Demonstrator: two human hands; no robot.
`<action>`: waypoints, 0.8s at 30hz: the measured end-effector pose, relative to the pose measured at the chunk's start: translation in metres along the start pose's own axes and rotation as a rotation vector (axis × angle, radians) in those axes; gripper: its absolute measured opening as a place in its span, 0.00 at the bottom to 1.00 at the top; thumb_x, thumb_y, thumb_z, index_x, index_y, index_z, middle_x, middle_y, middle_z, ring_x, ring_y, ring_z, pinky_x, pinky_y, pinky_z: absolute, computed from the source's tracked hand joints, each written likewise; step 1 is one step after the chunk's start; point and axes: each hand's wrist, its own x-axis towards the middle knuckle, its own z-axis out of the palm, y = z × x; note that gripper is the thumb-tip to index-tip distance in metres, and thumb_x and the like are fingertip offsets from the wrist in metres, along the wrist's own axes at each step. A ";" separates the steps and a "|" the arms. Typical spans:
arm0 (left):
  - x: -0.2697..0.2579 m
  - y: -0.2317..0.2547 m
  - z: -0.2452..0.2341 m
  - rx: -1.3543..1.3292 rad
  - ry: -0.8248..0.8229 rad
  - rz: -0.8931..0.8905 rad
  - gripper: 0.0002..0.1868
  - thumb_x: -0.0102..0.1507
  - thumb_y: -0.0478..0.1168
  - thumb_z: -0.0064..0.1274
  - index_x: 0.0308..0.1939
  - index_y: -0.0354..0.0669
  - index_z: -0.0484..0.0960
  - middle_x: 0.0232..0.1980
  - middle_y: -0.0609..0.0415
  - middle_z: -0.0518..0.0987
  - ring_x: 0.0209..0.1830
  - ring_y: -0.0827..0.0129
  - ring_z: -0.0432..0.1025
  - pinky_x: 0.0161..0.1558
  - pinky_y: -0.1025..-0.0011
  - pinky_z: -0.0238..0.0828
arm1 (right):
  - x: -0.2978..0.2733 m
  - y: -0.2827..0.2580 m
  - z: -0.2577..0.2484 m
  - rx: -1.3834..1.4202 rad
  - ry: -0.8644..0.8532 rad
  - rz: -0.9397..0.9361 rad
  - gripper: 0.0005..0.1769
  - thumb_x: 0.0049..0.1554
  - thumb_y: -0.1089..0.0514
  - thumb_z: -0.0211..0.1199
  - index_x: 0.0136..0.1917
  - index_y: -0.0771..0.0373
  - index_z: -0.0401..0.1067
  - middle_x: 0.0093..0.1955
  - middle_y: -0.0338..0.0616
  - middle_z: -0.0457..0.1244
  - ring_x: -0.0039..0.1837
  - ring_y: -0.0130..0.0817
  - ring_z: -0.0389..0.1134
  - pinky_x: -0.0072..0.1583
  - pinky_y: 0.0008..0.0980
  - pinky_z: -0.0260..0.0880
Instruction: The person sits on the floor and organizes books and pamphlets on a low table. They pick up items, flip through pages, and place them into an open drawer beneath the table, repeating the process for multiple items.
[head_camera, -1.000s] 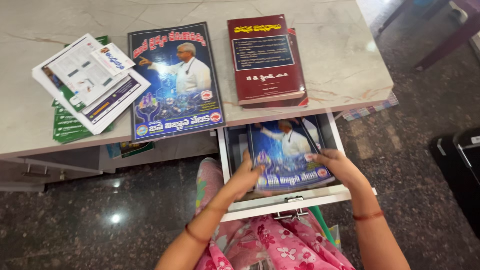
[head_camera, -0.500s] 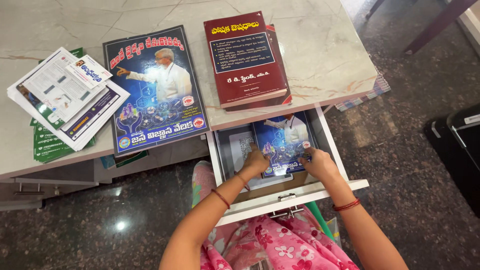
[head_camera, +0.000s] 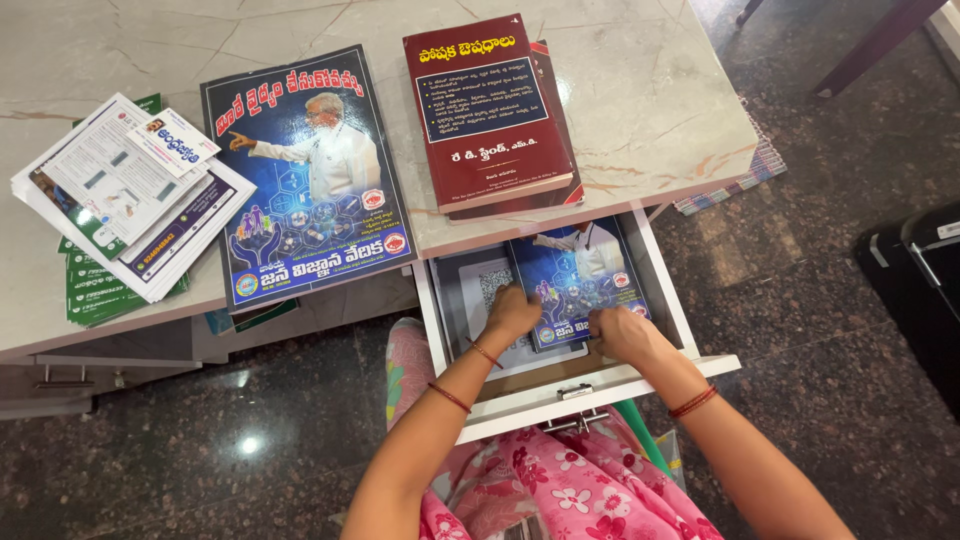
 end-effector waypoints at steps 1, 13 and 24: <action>0.000 -0.001 -0.001 -0.019 -0.062 -0.076 0.17 0.59 0.43 0.56 0.38 0.25 0.83 0.43 0.26 0.81 0.48 0.39 0.77 0.52 0.55 0.74 | 0.003 0.004 0.003 -0.063 -0.010 0.008 0.11 0.47 0.58 0.70 0.44 0.61 0.76 0.48 0.51 0.71 0.53 0.50 0.73 0.55 0.46 0.74; -0.001 -0.019 0.011 -0.301 -0.051 -0.334 0.10 0.54 0.37 0.58 0.29 0.30 0.85 0.30 0.38 0.81 0.30 0.55 0.77 0.34 0.59 0.73 | 0.031 0.034 0.031 -0.290 0.006 0.003 0.09 0.50 0.59 0.67 0.45 0.63 0.76 0.46 0.57 0.70 0.51 0.52 0.74 0.53 0.46 0.76; -0.005 -0.006 0.005 -0.591 -0.111 -0.502 0.06 0.56 0.27 0.45 0.28 0.29 0.79 0.26 0.51 0.77 0.16 0.71 0.65 0.14 0.65 0.54 | 0.022 0.003 0.000 -0.256 -0.100 0.062 0.12 0.45 0.59 0.71 0.44 0.64 0.77 0.45 0.58 0.71 0.51 0.53 0.74 0.54 0.45 0.75</action>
